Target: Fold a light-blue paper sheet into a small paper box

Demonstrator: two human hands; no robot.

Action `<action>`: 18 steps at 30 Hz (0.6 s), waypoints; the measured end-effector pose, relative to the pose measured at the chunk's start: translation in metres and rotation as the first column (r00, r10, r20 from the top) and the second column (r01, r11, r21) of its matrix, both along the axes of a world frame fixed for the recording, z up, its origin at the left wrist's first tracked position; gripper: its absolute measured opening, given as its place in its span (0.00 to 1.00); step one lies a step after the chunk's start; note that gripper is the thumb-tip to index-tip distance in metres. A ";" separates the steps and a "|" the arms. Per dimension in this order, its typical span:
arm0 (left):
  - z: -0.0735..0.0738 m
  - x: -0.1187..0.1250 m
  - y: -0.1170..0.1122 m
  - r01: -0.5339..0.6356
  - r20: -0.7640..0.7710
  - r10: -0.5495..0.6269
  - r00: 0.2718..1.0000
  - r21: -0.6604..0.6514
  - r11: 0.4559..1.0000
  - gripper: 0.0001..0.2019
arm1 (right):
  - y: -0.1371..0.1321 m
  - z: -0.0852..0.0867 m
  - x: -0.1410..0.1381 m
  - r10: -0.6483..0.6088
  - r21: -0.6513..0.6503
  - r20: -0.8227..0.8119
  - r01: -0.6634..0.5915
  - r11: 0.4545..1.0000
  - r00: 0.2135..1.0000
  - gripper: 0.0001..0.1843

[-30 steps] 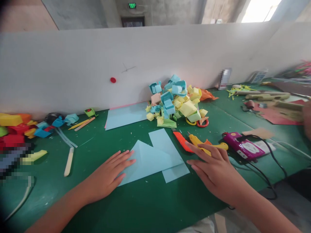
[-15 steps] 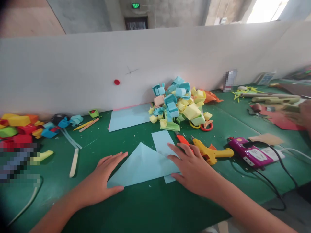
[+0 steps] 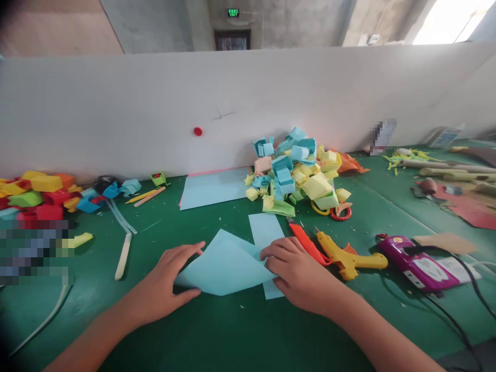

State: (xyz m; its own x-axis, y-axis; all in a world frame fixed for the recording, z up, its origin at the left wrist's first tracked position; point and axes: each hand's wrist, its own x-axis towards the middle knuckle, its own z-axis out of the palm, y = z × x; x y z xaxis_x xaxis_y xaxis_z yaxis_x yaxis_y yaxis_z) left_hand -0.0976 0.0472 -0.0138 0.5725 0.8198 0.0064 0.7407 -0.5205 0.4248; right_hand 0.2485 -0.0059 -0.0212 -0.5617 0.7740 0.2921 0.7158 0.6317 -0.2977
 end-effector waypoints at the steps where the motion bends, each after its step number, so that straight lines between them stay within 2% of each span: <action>1: 0.001 0.000 0.000 0.016 -0.018 -0.016 1.000 0.009 1.000 0.35 | 0.000 -0.002 0.000 0.029 0.016 -0.009 -0.029 0.999 1.000 0.10; 7: 0.005 -0.002 0.003 0.143 -0.100 -0.135 0.986 0.080 0.986 0.23 | -0.003 -0.011 0.002 0.099 0.047 -0.147 -0.093 0.994 0.984 0.13; 12: 0.008 -0.004 0.000 0.241 -0.115 -0.223 0.968 0.184 0.953 0.25 | -0.003 -0.013 0.001 0.112 -0.014 -0.194 -0.117 0.993 0.975 0.16; 18: 0.008 -0.004 -0.003 0.298 -0.072 -0.289 0.955 0.249 0.922 0.20 | -0.002 -0.012 -0.002 0.105 -0.066 -0.218 -0.122 0.990 0.970 0.20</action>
State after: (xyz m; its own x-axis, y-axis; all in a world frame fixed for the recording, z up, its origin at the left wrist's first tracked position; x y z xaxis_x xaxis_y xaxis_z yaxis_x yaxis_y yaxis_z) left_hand -0.1014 0.0445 -0.0053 0.7906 0.5886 0.1688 0.5498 -0.8037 0.2276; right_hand 0.2462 -0.0076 -0.0333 -0.5785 0.7340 0.3558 0.5551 0.6739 -0.4875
